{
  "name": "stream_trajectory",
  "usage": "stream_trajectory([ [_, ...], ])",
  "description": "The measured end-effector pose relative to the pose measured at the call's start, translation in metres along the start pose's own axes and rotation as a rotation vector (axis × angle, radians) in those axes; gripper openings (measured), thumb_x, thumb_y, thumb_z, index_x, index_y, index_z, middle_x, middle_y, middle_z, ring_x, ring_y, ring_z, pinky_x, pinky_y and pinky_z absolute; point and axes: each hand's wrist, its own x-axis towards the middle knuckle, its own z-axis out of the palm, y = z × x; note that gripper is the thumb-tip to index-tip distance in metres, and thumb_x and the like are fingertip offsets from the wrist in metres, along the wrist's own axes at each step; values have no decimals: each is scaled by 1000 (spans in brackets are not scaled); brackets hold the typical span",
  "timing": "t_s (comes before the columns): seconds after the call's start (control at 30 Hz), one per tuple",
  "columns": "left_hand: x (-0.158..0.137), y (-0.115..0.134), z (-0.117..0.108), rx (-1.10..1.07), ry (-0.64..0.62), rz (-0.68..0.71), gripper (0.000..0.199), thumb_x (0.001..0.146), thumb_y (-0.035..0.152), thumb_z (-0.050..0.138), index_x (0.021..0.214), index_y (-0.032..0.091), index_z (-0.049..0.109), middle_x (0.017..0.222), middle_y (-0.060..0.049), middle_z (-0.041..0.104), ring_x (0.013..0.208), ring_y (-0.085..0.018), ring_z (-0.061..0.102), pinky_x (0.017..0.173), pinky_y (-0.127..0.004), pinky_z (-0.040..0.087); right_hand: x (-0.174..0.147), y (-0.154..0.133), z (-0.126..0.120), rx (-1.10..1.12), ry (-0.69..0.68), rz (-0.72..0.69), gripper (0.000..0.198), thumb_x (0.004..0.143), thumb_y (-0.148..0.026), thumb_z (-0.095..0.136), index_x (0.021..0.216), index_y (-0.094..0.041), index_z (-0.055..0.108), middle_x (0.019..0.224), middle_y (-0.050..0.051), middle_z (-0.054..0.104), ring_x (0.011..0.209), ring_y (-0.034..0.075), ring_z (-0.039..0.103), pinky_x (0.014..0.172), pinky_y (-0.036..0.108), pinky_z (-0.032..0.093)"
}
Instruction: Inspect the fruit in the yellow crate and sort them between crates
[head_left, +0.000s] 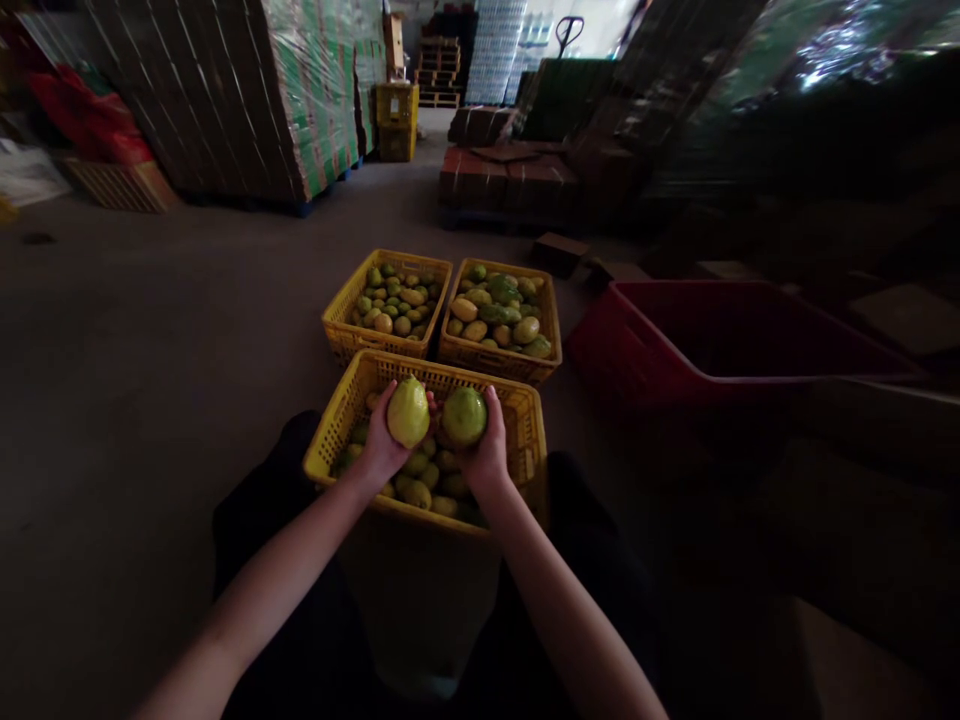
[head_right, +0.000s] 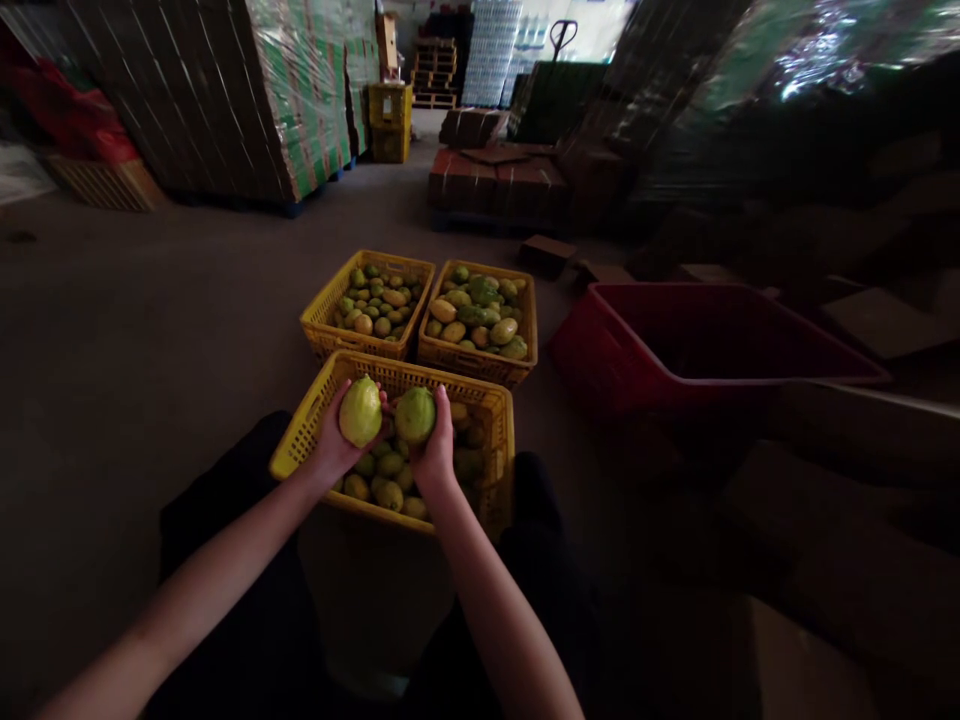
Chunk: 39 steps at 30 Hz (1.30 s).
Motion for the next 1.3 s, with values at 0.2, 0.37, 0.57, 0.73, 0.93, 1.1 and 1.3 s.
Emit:
stream_trajectory([
  [0.2, -1, 12, -3, 70, -128, -3, 30, 90, 43, 49, 104, 25, 67, 104, -6, 73, 89, -21, 70, 64, -30, 57, 1, -5, 2, 28, -14, 47, 32, 83, -48, 54, 77, -19, 67, 64, 3, 71, 67, 21, 70, 58, 33, 59],
  [0.37, 6, 15, -6, -9, -107, -10, 31, 93, 36, 41, 102, 22, 67, 102, -7, 72, 83, -15, 69, 61, -22, 55, 4, -12, 2, 23, -98, -24, 21, 81, -38, 59, 80, -19, 67, 70, 2, 73, 59, 17, 66, 41, 23, 46],
  [0.57, 22, 4, -4, -29, -20, 52, 25, 92, 35, 45, 98, 22, 66, 97, -5, 72, 89, -18, 69, 74, -29, 57, 13, -10, 2, 130, -113, 58, 26, 83, -44, 58, 89, -21, 68, 78, 3, 74, 71, 18, 69, 53, 26, 53],
  [0.73, 22, 6, -4, -56, -19, 122, 26, 89, 33, 44, 101, 23, 65, 109, -5, 71, 105, -19, 66, 84, -32, 56, 20, -7, -2, 276, -109, 54, 14, 78, -31, 62, 86, -21, 66, 83, 2, 75, 82, 18, 70, 72, 31, 59],
  [0.93, 19, 6, -4, -162, -111, 147, 31, 92, 31, 41, 105, 21, 67, 104, -4, 72, 99, -18, 67, 88, -31, 55, 14, -7, 8, 227, -244, 48, 13, 77, -33, 61, 85, -23, 66, 84, -1, 74, 78, 17, 69, 69, 30, 58],
  [1.1, 19, 7, -5, -25, -131, 144, 28, 88, 36, 49, 105, 24, 68, 96, -4, 72, 91, -21, 68, 79, -34, 56, 6, -10, 12, 122, -324, 12, 14, 75, -37, 60, 78, -24, 63, 82, 0, 71, 73, 18, 66, 69, 34, 57],
  [1.3, 12, 10, 1, 41, -121, 92, 21, 84, 38, 53, 76, 22, 64, 74, -3, 66, 71, -19, 65, 74, -37, 56, 7, -13, 2, 17, -406, -16, 23, 73, -46, 57, 67, -24, 56, 72, 1, 64, 65, 17, 59, 57, 32, 53],
])
